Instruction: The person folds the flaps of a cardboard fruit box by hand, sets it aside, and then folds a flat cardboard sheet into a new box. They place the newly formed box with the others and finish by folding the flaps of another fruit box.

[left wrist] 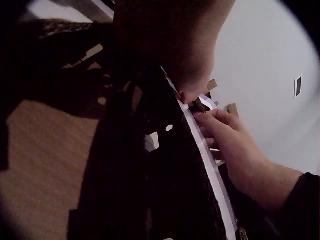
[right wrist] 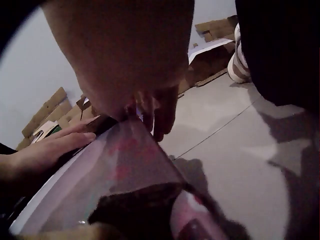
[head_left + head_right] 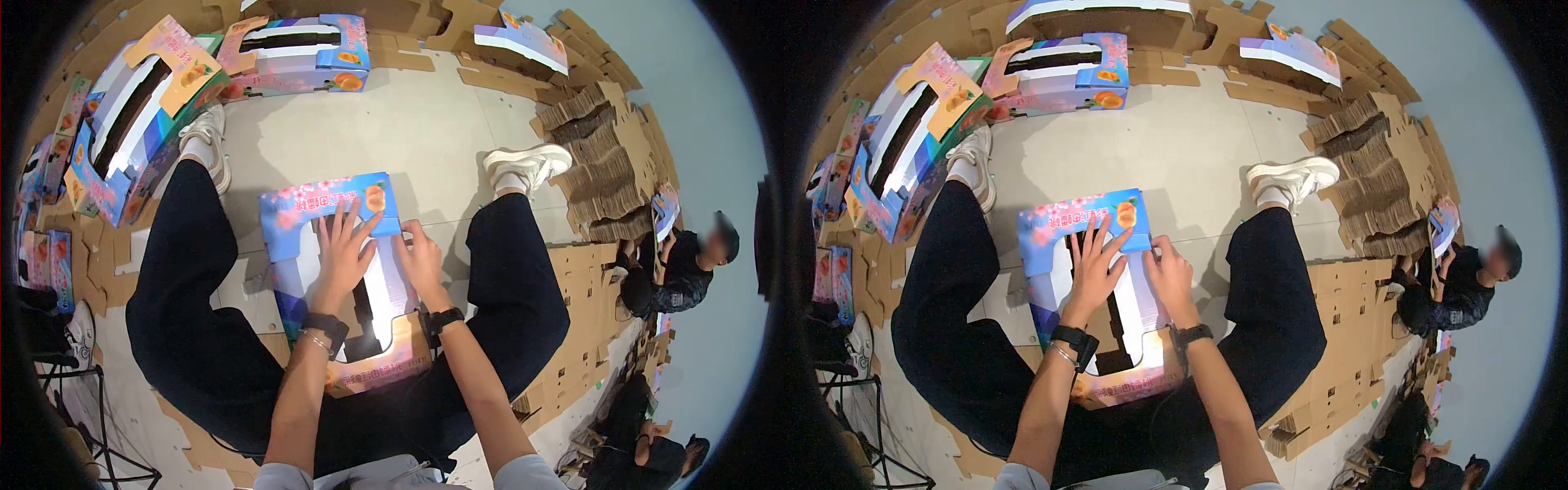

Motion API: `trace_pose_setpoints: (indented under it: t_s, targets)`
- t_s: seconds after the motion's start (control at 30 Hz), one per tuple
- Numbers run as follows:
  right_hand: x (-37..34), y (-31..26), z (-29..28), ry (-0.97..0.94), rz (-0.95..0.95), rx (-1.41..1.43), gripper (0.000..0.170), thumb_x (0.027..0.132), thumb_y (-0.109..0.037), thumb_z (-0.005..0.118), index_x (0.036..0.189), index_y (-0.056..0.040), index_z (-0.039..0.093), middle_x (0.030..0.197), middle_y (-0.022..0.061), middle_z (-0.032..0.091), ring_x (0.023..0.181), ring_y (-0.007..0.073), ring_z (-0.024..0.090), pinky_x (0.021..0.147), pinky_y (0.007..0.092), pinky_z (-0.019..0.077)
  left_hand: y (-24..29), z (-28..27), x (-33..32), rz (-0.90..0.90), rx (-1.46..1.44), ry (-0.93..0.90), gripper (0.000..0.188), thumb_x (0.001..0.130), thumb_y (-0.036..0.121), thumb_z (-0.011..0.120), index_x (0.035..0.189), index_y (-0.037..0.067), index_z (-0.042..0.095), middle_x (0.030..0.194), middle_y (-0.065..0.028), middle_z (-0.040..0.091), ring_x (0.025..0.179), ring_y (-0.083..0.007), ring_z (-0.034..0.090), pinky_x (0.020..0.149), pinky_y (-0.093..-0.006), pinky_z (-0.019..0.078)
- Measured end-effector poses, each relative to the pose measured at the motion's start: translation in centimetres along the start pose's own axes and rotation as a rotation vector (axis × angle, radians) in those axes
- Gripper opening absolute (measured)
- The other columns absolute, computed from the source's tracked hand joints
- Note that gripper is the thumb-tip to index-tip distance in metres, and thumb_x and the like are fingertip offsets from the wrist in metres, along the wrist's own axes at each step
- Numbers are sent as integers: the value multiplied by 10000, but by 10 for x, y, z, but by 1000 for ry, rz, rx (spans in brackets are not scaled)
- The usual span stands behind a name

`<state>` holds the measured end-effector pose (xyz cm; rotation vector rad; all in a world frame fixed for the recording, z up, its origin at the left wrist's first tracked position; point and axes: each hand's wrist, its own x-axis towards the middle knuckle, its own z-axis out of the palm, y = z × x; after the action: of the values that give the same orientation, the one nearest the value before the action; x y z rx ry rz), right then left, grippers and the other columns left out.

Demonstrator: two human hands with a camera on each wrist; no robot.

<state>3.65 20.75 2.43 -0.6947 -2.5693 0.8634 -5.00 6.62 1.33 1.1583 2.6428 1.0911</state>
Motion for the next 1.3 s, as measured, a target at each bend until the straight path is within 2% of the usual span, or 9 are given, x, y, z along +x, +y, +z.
trace_pose_setpoints:
  t_s: [0.1,0.17,0.3,0.57,0.73,0.87,0.97,1.17,1.3]
  targets:
    - [3,1,-1,10,-53,-38,99,884,-173,550,921,-86,521,711,155,635,650,345,632,554,441,473,-1,0,0,11,18,5,521,863,226,588,1365,301,472,1520,-101,247,1409,-360,162,1100,-619,41]
    - [3,0,-1,18,-115,-91,99,882,-167,549,912,-79,516,718,150,631,644,342,629,553,442,475,0,-1,0,33,71,21,539,862,234,585,1378,300,445,1513,-99,255,1400,-353,190,1066,-656,141]
    - [2,2,-2,45,-158,-195,91,874,-141,565,883,-66,514,720,143,626,627,326,628,541,427,486,2,-2,1,33,70,26,537,862,223,582,1377,292,446,1512,-99,255,1400,-353,189,1068,-656,137]
    - [1,-1,-3,106,-213,-222,79,874,-121,579,894,-71,521,753,128,644,589,307,630,518,398,502,7,-4,1,-1,-19,38,563,851,133,564,1384,267,438,1511,-106,253,1398,-366,183,1037,-667,218]
    - [4,-3,-4,106,-249,-154,81,870,-54,545,949,-66,531,1078,63,639,716,298,661,587,389,542,5,0,0,-13,-28,37,562,845,118,568,1378,253,451,1507,-115,261,1396,-369,190,1046,-635,224]
    - [4,0,-3,77,-226,-23,107,863,-30,533,963,-70,533,1171,36,603,795,295,660,634,391,547,2,2,-2,9,-21,58,548,841,116,577,1366,233,473,1505,-120,269,1393,-374,198,1055,-589,233]
    - [1,-1,-7,33,-153,11,178,844,5,517,998,-77,550,1173,49,602,889,308,644,702,403,543,3,2,-3,7,-27,47,536,848,112,572,1364,226,477,1506,-125,264,1392,-382,195,1069,-571,238]
    - [8,10,-22,-107,-266,66,400,808,52,478,1163,-109,567,1236,68,575,1036,334,589,793,408,524,7,4,-5,-29,-45,29,542,864,91,548,1382,216,450,1510,-135,248,1399,-386,169,1091,-548,240]
    - [13,14,-65,-444,-301,-47,452,821,-36,538,1263,-132,533,1297,138,527,1133,348,540,904,402,475,13,0,-6,-41,-27,19,559,853,101,562,1390,188,434,1511,-143,239,1399,-383,169,1089,-556,239]
